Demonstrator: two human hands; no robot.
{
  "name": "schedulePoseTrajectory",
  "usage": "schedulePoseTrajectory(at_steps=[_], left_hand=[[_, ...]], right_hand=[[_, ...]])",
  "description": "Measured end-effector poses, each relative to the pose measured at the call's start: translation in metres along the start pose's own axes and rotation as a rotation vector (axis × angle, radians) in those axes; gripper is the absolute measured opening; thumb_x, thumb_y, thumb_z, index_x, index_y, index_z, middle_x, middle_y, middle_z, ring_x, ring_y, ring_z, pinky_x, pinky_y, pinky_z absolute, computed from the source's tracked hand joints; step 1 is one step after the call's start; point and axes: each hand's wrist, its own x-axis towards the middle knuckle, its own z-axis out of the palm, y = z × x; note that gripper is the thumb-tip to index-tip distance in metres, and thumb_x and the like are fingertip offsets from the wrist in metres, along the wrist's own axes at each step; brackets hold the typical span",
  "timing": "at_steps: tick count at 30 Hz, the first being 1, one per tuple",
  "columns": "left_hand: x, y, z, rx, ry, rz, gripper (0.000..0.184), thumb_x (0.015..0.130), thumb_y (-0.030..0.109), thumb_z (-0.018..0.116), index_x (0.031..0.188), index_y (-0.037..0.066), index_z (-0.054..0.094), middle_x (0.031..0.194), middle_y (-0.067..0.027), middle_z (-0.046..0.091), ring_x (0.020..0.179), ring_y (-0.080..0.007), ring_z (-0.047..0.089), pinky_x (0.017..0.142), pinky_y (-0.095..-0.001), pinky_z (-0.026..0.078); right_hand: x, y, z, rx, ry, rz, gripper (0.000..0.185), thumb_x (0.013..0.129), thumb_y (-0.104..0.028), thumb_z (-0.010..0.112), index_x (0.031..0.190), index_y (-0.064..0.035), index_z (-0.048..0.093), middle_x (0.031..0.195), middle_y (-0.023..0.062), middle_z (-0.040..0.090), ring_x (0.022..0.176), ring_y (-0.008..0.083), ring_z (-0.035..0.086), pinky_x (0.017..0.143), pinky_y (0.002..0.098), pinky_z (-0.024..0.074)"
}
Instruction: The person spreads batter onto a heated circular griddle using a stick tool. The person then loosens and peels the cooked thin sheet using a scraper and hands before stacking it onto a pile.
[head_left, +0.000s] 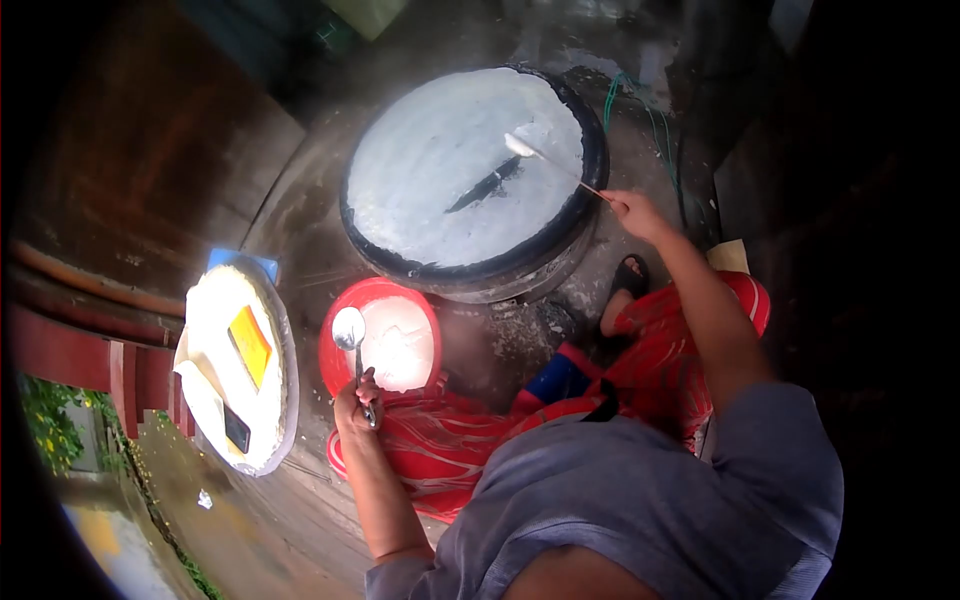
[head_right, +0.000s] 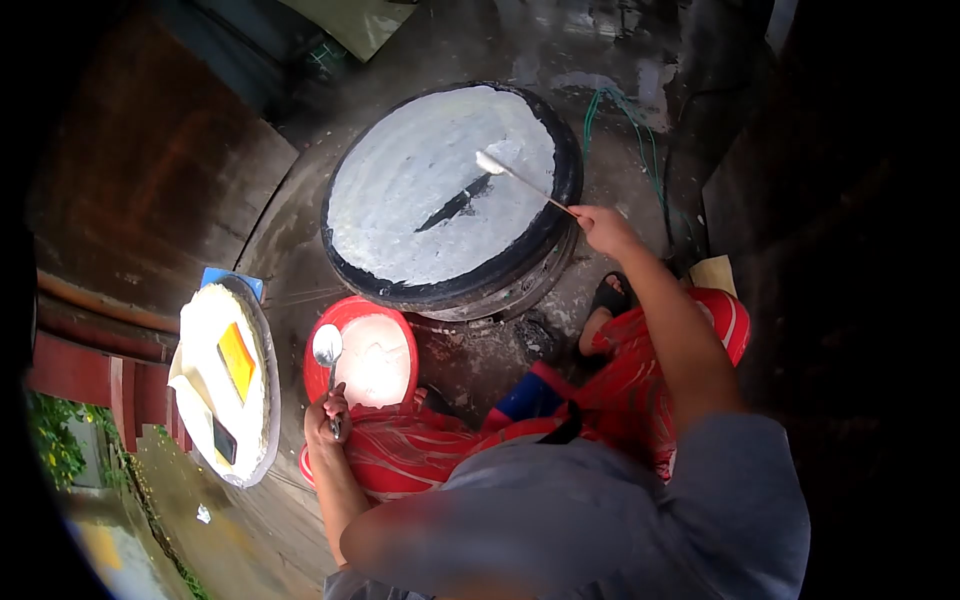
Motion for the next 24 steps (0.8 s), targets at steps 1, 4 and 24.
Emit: schedulePoseTrajectory(at_steps=[1,4,24], left_hand=[[0.0,0.0,-0.003,-0.015,-0.012,-0.003,0.02,0.091,0.012,0.033,0.087,-0.005,0.042,0.056,-0.0047,0.042,0.042,-0.011,0.038,0.038,-0.0207,0.034],[0.003,0.003,-0.008,-0.011,-0.029,0.042,0.023,0.092,0.014,0.033,0.095,-0.007,0.042,0.065,-0.0062,0.045,0.045,-0.0111,0.041,0.038,-0.0207,0.035],[-0.053,-0.037,0.023,0.138,-0.26,0.083,0.036,0.096,0.022,0.031,0.114,-0.007,0.044,0.073,-0.008,0.048,0.05,-0.0098,0.036,0.039,-0.0205,0.031]], right_hand=[[-0.005,-0.001,-0.008,-0.005,-0.093,-0.016,0.028,0.088,-0.015,0.048,0.114,-0.0131,0.058,0.104,0.0154,0.061,0.091,0.0298,0.06,0.077,0.033,0.0457],[-0.01,0.004,-0.024,0.39,-0.198,0.221,0.028,0.088,-0.014,0.049,0.114,-0.0135,0.058,0.103,0.0151,0.062,0.088,0.0276,0.06,0.075,0.0318,0.0454],[-0.068,-0.078,0.046,-0.07,0.007,-0.103,0.029,0.088,-0.017,0.046,0.113,-0.0145,0.058,0.089,0.0126,0.065,0.076,0.0241,0.062,0.069,0.033,0.0479]])
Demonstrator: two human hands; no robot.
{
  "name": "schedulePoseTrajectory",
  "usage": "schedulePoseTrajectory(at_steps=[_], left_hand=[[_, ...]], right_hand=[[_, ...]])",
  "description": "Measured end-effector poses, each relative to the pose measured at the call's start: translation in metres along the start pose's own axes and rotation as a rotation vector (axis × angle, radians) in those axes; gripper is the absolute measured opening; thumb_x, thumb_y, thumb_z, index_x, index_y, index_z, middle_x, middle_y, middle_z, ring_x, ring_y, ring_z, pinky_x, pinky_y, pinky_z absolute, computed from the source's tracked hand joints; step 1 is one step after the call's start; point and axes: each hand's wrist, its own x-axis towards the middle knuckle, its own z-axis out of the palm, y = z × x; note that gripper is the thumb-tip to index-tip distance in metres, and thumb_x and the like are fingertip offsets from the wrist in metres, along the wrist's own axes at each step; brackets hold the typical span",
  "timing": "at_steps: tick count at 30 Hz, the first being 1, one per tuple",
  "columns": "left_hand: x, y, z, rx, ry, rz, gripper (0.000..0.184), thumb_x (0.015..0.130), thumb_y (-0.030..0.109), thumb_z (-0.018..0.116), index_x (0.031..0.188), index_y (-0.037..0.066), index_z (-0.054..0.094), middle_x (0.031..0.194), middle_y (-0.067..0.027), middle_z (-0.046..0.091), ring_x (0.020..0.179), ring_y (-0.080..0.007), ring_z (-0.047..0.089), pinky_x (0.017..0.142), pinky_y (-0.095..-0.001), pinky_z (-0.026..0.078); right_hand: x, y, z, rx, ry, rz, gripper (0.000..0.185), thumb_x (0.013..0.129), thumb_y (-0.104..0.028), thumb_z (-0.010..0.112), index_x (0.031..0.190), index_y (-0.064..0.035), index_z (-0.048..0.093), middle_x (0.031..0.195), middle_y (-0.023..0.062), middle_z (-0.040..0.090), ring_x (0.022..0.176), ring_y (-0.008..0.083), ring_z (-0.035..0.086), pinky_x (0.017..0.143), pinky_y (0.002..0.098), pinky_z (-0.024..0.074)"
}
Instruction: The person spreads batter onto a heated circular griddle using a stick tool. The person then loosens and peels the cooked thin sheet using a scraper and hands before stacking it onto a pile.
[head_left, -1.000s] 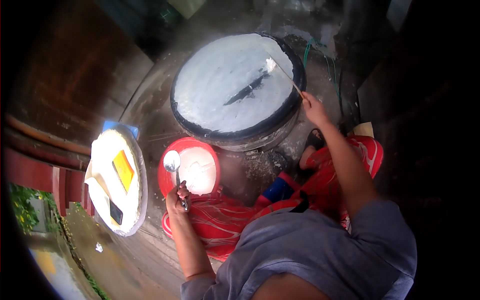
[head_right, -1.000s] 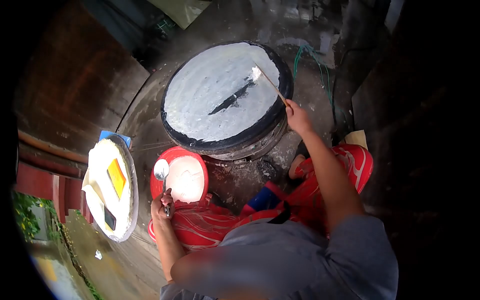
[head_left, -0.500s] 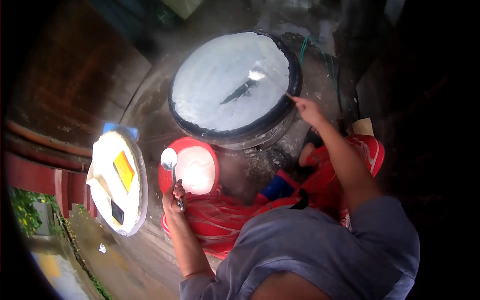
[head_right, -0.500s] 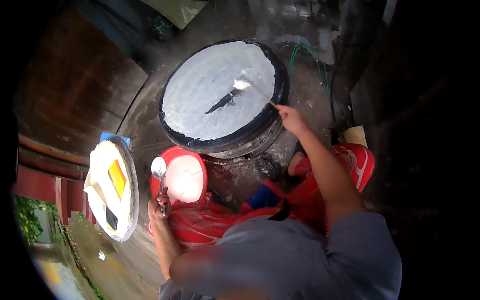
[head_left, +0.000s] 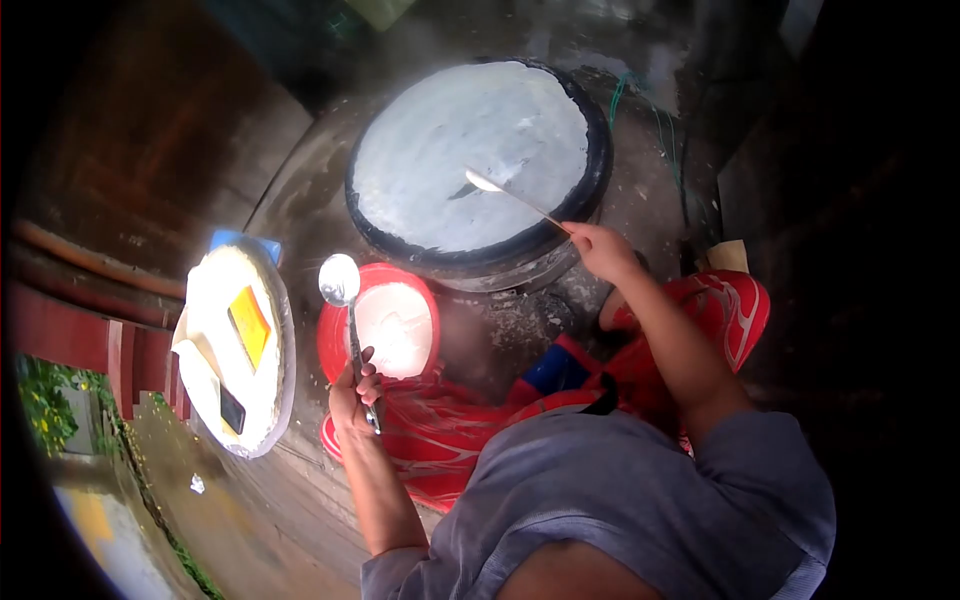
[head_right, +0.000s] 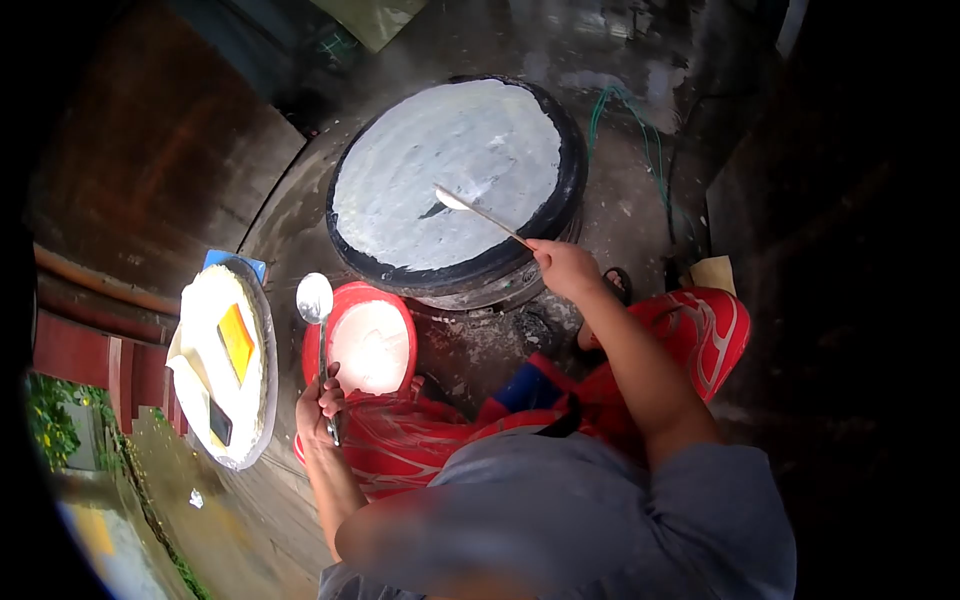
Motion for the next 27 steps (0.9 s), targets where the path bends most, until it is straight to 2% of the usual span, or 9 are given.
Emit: schedulePoseTrajectory(at_steps=[1,3,4,7,11,17,21,25,27], left_hand=[[-0.004,-0.004,0.005,-0.001,-0.003,0.002,0.036,0.096,0.022,0.031,0.114,-0.007,0.044,0.073,-0.008,0.048,0.05,-0.0098,0.036,0.039,-0.0205,0.031],[-0.013,-0.011,0.013,0.152,-0.035,0.074,0.036,0.095,0.021,0.032,0.113,-0.007,0.044,0.073,-0.0082,0.049,0.049,-0.0097,0.036,0.038,-0.0201,0.031],[-0.016,-0.016,0.019,0.198,-0.009,0.1,0.035,0.095,0.021,0.032,0.113,-0.006,0.045,0.072,-0.0089,0.051,0.047,-0.0097,0.037,0.037,-0.0204,0.03],[-0.021,-0.03,0.042,0.328,-0.023,0.115,0.035,0.095,0.021,0.033,0.112,-0.006,0.045,0.071,-0.0096,0.053,0.046,-0.0097,0.039,0.036,-0.0208,0.031],[-0.014,-0.051,0.072,0.5,-0.025,0.144,0.034,0.095,0.022,0.034,0.109,-0.005,0.047,0.067,-0.0098,0.054,0.043,-0.0114,0.041,0.036,-0.0219,0.033],[0.006,-0.079,0.091,0.712,0.039,0.221,0.031,0.095,0.024,0.036,0.103,-0.002,0.049,0.062,-0.008,0.054,0.04,-0.0111,0.042,0.033,-0.0218,0.035],[0.04,-0.09,0.085,0.856,0.015,0.208,0.023,0.093,0.02,0.037,0.087,0.001,0.049,0.061,-0.0089,0.052,0.039,-0.0123,0.042,0.033,-0.0235,0.036],[0.062,-0.099,0.089,0.861,0.024,0.236,0.024,0.092,0.019,0.037,0.081,0.001,0.048,0.06,-0.0089,0.051,0.041,-0.0131,0.044,0.033,-0.0245,0.037],[0.075,-0.103,0.084,1.154,0.04,0.369,0.025,0.092,0.019,0.037,0.08,0.0,0.048,0.062,-0.0093,0.052,0.042,-0.0133,0.044,0.033,-0.025,0.038]], right_hand=[[-0.001,0.0,-0.006,0.0,0.001,-0.004,0.029,0.088,-0.017,0.046,0.113,-0.0145,0.058,0.089,0.0126,0.065,0.076,0.0241,0.062,0.069,0.033,0.0479],[-0.006,0.011,-0.022,0.451,-0.173,0.428,0.03,0.088,-0.014,0.045,0.116,-0.0119,0.057,0.076,0.0087,0.064,0.064,0.0154,0.06,0.063,0.0295,0.0479],[-0.012,0.022,-0.015,0.498,-0.061,0.47,0.032,0.087,-0.012,0.045,0.117,-0.0108,0.056,0.068,0.0051,0.061,0.058,0.01,0.055,0.059,0.0264,0.0469],[-0.029,0.026,0.038,0.532,0.097,0.234,0.032,0.086,-0.009,0.045,0.117,-0.0103,0.055,0.065,0.0052,0.061,0.06,0.0116,0.057,0.061,0.0264,0.0469],[-0.024,-0.018,0.056,0.406,-0.008,0.161,0.032,0.084,-0.007,0.044,0.113,-0.0081,0.057,0.068,0.0089,0.063,0.063,0.0161,0.062,0.063,0.0289,0.0478],[-0.028,-0.006,0.059,0.417,0.079,0.236,0.034,0.083,-0.006,0.044,0.115,-0.006,0.054,0.07,0.0105,0.061,0.063,0.0179,0.061,0.061,0.0291,0.047],[-0.036,-0.041,0.067,0.359,-0.003,0.142,0.035,0.083,-0.005,0.045,0.116,-0.0073,0.054,0.069,0.0106,0.06,0.065,0.0183,0.06,0.062,0.0294,0.0464],[-0.03,-0.043,0.062,0.526,-0.102,0.252,0.037,0.082,-0.006,0.046,0.118,-0.0083,0.053,0.069,0.0103,0.061,0.065,0.0178,0.061,0.063,0.0295,0.0466],[-0.033,-0.037,0.067,0.417,-0.059,0.288,0.039,0.082,-0.005,0.046,0.12,-0.0086,0.052,0.068,0.0091,0.06,0.064,0.017,0.06,0.063,0.0298,0.0465]])
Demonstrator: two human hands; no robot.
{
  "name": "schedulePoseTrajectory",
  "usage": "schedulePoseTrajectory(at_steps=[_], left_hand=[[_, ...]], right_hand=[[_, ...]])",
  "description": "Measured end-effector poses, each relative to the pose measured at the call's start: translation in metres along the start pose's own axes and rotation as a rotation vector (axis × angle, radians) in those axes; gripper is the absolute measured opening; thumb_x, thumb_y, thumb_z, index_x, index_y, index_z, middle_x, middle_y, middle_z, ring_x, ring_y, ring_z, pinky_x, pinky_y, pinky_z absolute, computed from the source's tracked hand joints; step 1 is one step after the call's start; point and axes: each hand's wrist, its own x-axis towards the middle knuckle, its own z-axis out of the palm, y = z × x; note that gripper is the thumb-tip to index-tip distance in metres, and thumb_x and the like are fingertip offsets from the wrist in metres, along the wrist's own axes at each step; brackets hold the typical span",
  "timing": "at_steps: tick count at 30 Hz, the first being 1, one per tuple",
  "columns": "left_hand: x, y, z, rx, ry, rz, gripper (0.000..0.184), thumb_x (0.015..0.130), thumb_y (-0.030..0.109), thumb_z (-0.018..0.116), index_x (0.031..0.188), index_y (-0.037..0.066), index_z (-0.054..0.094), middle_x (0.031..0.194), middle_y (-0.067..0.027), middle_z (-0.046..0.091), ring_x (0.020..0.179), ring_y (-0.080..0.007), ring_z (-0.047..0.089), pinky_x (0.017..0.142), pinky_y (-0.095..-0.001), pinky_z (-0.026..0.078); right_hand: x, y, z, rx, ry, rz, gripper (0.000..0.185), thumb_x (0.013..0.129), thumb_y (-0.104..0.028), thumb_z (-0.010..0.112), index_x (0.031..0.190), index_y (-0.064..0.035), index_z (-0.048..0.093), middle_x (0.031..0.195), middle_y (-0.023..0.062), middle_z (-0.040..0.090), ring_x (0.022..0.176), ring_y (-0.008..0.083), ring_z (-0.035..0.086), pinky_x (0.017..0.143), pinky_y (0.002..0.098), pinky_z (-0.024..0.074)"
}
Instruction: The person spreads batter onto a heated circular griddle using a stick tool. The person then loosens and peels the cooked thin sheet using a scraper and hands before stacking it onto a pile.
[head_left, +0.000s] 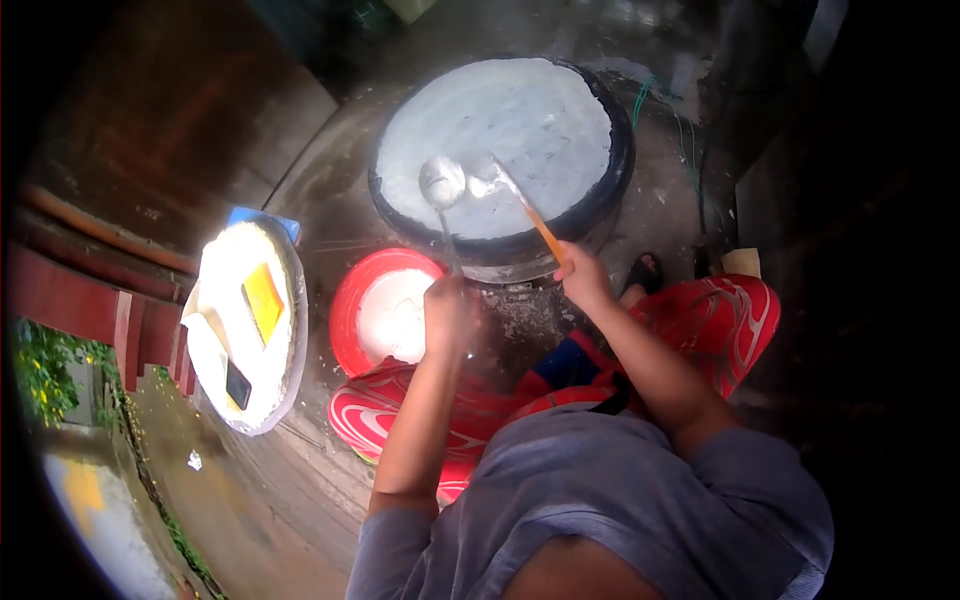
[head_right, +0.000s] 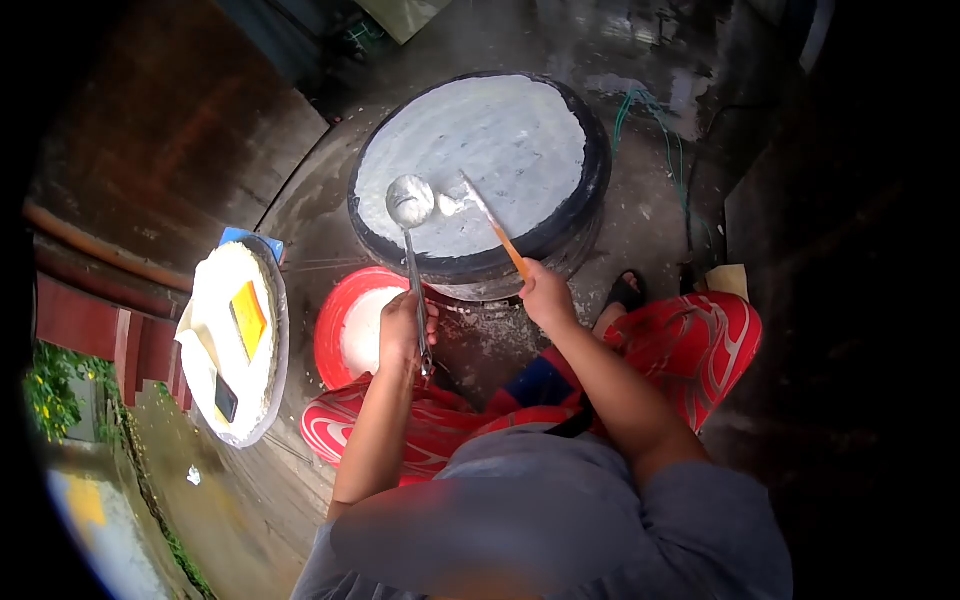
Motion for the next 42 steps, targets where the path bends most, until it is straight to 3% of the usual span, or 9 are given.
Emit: schedulePoseTrajectory(at_steps=[6,10,12,16,20,27,33,40,42], left_hand=[[0.004,0.005,0.016,-0.093,0.048,-0.155,0.024,0.091,0.017,0.038,0.082,-0.001,0.05,0.065,-0.0071,0.05,0.045,-0.0119,0.043,0.036,-0.0245,0.038],[-0.017,0.036,-0.012,-1.377,-0.338,-0.355,0.032,0.09,0.007,0.035,0.115,-0.012,0.042,0.066,-0.0041,0.045,0.046,-0.0078,0.04,0.038,-0.017,0.035],[-0.014,0.032,-0.028,-1.831,-0.677,-0.413,0.035,0.089,0.001,0.032,0.12,-0.016,0.035,0.063,-0.0045,0.044,0.046,-0.0093,0.043,0.038,-0.0184,0.038],[-0.023,0.043,-0.041,-1.883,-0.812,-0.284,0.037,0.09,0.0,0.029,0.121,-0.02,0.031,0.064,-0.0052,0.044,0.047,-0.0115,0.046,0.038,-0.0199,0.041],[-0.032,0.054,-0.081,-1.789,-0.654,-0.204,0.038,0.093,0.003,0.027,0.124,-0.019,0.026,0.062,-0.0074,0.044,0.042,-0.0119,0.047,0.033,-0.0218,0.04],[-0.069,0.043,-0.174,-1.486,-0.474,-0.179,0.039,0.095,0.015,0.034,0.12,-0.014,0.036,0.067,-0.0086,0.045,0.041,-0.0097,0.039,0.033,-0.0201,0.035],[-0.086,-0.004,-0.229,-1.197,-0.125,-0.329,0.037,0.094,0.018,0.037,0.117,-0.011,0.042,0.066,-0.0061,0.046,0.041,-0.0067,0.037,0.032,-0.0175,0.03],[-0.058,-0.075,-0.25,-1.19,0.024,-0.635,0.018,0.091,0.015,0.039,0.088,-0.002,0.045,0.065,-0.006,0.045,0.042,-0.0067,0.04,0.031,-0.0163,0.033],[-0.053,-0.089,-0.249,-1.225,0.031,-0.644,0.016,0.09,0.011,0.039,0.085,-0.003,0.044,0.064,-0.0058,0.045,0.041,-0.0068,0.04,0.031,-0.0165,0.033]], right_hand=[[-0.016,-0.032,0.035,0.373,-0.193,0.229,0.041,0.083,0.0,0.042,0.122,-0.0099,0.052,0.056,0.0005,0.042,0.054,0.0137,0.055,0.052,0.0299,0.0471],[-0.005,-0.032,0.014,0.23,0.002,-0.354,0.031,0.088,-0.011,0.045,0.117,-0.0117,0.057,0.069,0.0049,0.059,0.052,0.0114,0.053,0.047,0.0254,0.044],[-0.002,-0.049,-0.009,0.446,-0.034,-0.088,0.028,0.09,-0.015,0.045,0.116,-0.0108,0.057,0.074,0.0076,0.062,0.052,0.0096,0.054,0.05,0.0256,0.0459],[0.038,0.007,0.004,0.195,0.176,0.004,0.029,0.09,-0.018,0.047,0.116,-0.0097,0.056,0.093,0.0101,0.064,0.077,0.0153,0.06,0.071,0.0286,0.0481],[-0.007,-0.002,0.043,-0.037,-0.46,-0.384,0.028,0.088,-0.021,0.048,0.111,-0.0082,0.059,0.099,0.013,0.064,0.085,0.0216,0.061,0.077,0.0314,0.046],[-0.008,-0.055,0.018,0.206,-0.626,0.154,0.034,0.093,-0.026,0.04,0.123,-0.0122,0.048,0.06,-0.002,0.051,0.04,0.0052,0.037,0.034,0.0195,0.0323],[0.015,-0.034,-0.006,-0.274,-0.168,-0.267,0.028,0.088,-0.016,0.049,0.112,-0.0074,0.057,0.104,0.0156,0.06,0.093,0.0279,0.061,0.078,0.0334,0.0476],[-0.035,-0.095,0.054,-0.165,-0.838,0.223,0.026,0.089,-0.022,0.047,0.108,-0.0092,0.06,0.098,0.0146,0.063,0.085,0.0275,0.063,0.071,0.0345,0.048],[-0.03,-0.092,0.094,-0.136,-0.723,-0.104,0.027,0.089,-0.022,0.046,0.109,-0.0114,0.06,0.092,0.0156,0.064,0.079,0.0297,0.063,0.069,0.0376,0.0478]])
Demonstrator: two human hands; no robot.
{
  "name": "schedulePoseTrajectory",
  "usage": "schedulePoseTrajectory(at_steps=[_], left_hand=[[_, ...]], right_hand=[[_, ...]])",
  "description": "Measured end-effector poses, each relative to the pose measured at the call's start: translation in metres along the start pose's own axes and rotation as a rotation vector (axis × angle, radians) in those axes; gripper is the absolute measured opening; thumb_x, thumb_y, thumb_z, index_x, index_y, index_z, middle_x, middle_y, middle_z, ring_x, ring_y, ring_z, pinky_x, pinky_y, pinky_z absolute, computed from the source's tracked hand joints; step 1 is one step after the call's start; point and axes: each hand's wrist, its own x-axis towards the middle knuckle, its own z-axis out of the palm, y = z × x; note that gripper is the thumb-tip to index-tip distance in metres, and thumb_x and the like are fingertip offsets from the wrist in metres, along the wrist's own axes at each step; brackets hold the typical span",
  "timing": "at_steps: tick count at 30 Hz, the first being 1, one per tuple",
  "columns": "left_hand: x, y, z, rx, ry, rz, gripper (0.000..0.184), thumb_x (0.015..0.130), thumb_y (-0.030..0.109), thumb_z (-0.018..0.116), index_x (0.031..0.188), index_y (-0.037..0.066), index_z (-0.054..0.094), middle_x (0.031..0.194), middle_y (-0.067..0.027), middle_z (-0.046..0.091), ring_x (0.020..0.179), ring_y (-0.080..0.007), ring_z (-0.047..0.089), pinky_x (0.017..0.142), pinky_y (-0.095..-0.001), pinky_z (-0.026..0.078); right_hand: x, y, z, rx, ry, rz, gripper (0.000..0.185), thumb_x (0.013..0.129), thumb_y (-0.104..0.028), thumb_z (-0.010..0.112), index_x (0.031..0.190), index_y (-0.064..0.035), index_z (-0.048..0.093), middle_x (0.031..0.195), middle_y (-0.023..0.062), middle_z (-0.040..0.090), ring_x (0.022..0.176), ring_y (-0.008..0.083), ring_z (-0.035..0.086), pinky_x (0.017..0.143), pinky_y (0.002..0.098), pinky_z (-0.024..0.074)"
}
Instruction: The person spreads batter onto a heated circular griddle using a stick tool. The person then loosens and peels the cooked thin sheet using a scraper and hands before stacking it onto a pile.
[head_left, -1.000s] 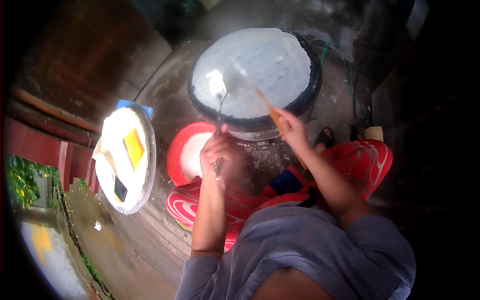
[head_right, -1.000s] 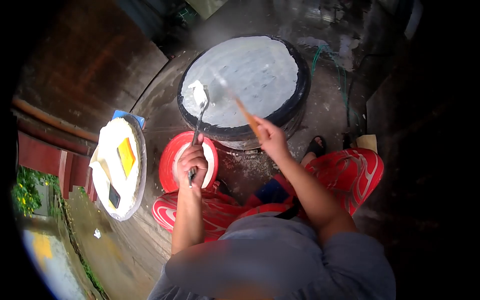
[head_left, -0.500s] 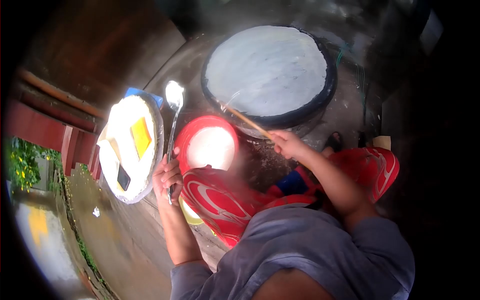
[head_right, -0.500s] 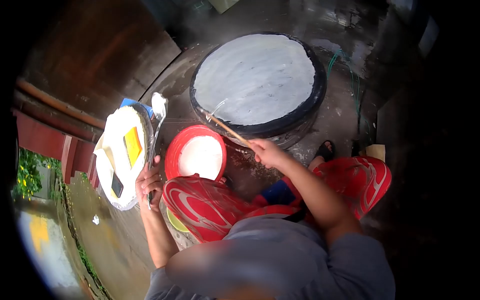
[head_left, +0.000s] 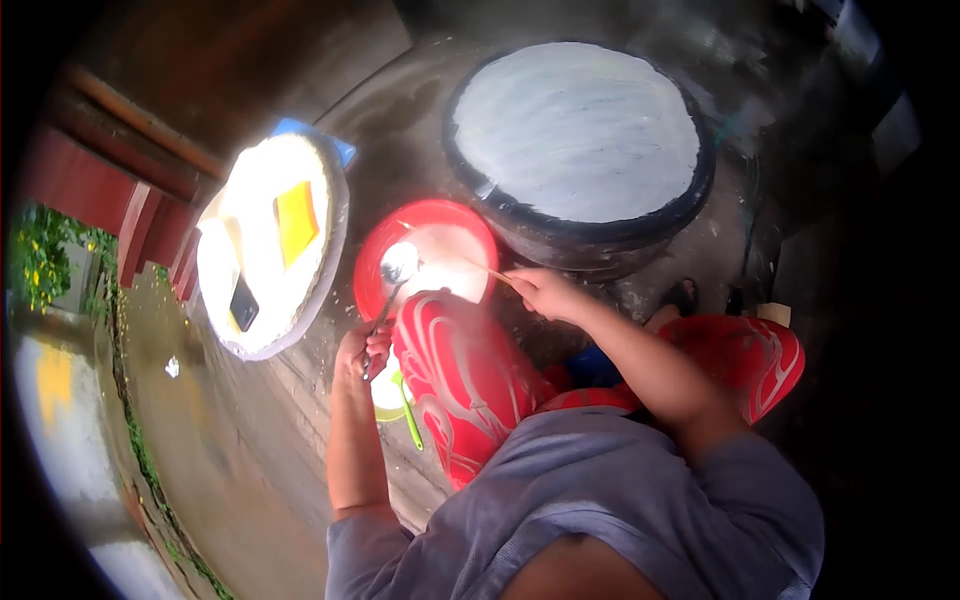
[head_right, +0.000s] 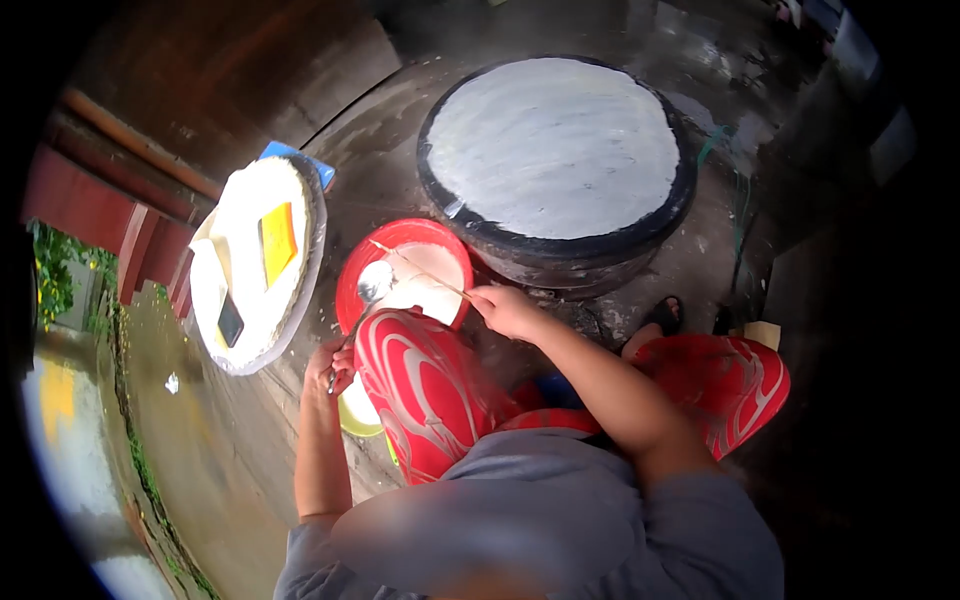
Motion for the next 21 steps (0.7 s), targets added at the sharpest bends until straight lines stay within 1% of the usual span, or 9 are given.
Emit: schedulePoseTrajectory(at_steps=[2,3,4,6,10,12,15,18,21], left_hand=[[0.003,-0.006,0.001,-0.124,-0.056,0.013,0.013,0.089,0.008,0.038,0.082,-0.003,0.042,0.064,-0.0061,0.045,0.041,-0.0076,0.04,0.031,-0.0174,0.034],[0.004,-0.008,0.004,-0.232,-0.035,0.033,0.024,0.092,0.009,0.037,0.106,-0.01,0.041,0.064,-0.0041,0.043,0.043,-0.0074,0.039,0.033,-0.0172,0.032],[0.004,-0.009,0.005,-0.291,-0.111,0.029,0.027,0.092,0.01,0.035,0.109,-0.012,0.038,0.066,-0.0053,0.044,0.045,-0.0092,0.041,0.034,-0.0189,0.034],[0.004,-0.008,0.009,-0.333,-0.216,0.057,0.029,0.091,0.008,0.033,0.11,-0.014,0.036,0.067,-0.0064,0.045,0.045,-0.0112,0.042,0.036,-0.0208,0.036],[0.012,0.001,0.005,-0.492,-0.315,0.06,0.029,0.088,0.004,0.031,0.109,-0.015,0.036,0.067,-0.0073,0.045,0.045,-0.012,0.041,0.037,-0.0223,0.037],[0.018,0.003,0.0,-0.485,-0.285,0.074,0.029,0.089,0.004,0.031,0.11,-0.015,0.036,0.066,-0.0066,0.045,0.045,-0.0118,0.041,0.037,-0.0222,0.036],[0.039,0.009,-0.016,-0.442,-0.254,0.013,0.026,0.09,0.007,0.033,0.106,-0.012,0.039,0.065,-0.0053,0.044,0.045,-0.011,0.04,0.037,-0.0218,0.036],[0.087,0.025,-0.081,-0.135,-0.395,-0.052,0.02,0.09,0.01,0.036,0.097,-0.006,0.046,0.065,-0.004,0.045,0.046,-0.0097,0.042,0.038,-0.021,0.038],[0.101,0.009,-0.102,0.048,-0.31,0.057,0.02,0.09,0.01,0.036,0.097,-0.006,0.046,0.066,-0.0043,0.045,0.047,-0.01,0.042,0.039,-0.0213,0.038]], right_hand=[[0.038,0.024,0.03,-0.282,0.105,-0.345,0.028,0.087,-0.024,0.047,0.111,-0.0151,0.059,0.09,0.0168,0.063,0.078,0.031,0.061,0.069,0.0386,0.0483],[0.045,0.024,0.039,-0.36,0.121,-0.324,0.028,0.084,-0.026,0.05,0.11,-0.0209,0.06,0.084,0.016,0.063,0.076,0.0309,0.06,0.066,0.0399,0.0484],[0.047,0.025,0.042,-0.362,0.107,-0.337,0.028,0.084,-0.026,0.05,0.11,-0.0209,0.06,0.084,0.016,0.063,0.076,0.0309,0.06,0.066,0.0399,0.0484],[0.04,0.036,0.04,-0.732,0.226,-0.424,0.028,0.082,-0.027,0.053,0.108,-0.0252,0.061,0.079,0.0134,0.062,0.075,0.0303,0.06,0.064,0.041,0.0481],[-0.015,0.039,-0.005,-0.674,0.185,-0.349,0.026,0.079,-0.028,0.056,0.103,-0.0259,0.064,0.072,0.0088,0.06,0.069,0.0297,0.059,0.058,0.0419,0.0472],[-0.039,0.039,-0.029,-0.719,0.135,-0.247,0.025,0.08,-0.023,0.057,0.105,-0.0213,0.064,0.081,0.0097,0.063,0.072,0.0261,0.061,0.062,0.0361,0.049],[-0.06,0.06,-0.055,-0.01,0.24,-0.259,0.038,0.082,-0.009,0.059,0.12,-0.0093,0.054,0.102,0.0083,0.065,0.08,0.0104,0.061,0.072,0.0238,0.0466],[-0.08,0.059,-0.096,0.281,0.299,0.074,0.046,0.084,-0.001,0.054,0.128,-0.0129,0.046,0.082,0.003,0.06,0.059,0.0075,0.054,0.054,0.021,0.0451],[-0.082,0.067,-0.129,0.461,0.505,0.132,0.05,0.084,0.002,0.051,0.131,-0.0123,0.041,0.094,0.0048,0.056,0.052,0.0081,0.054,0.044,0.0203,0.0449]])
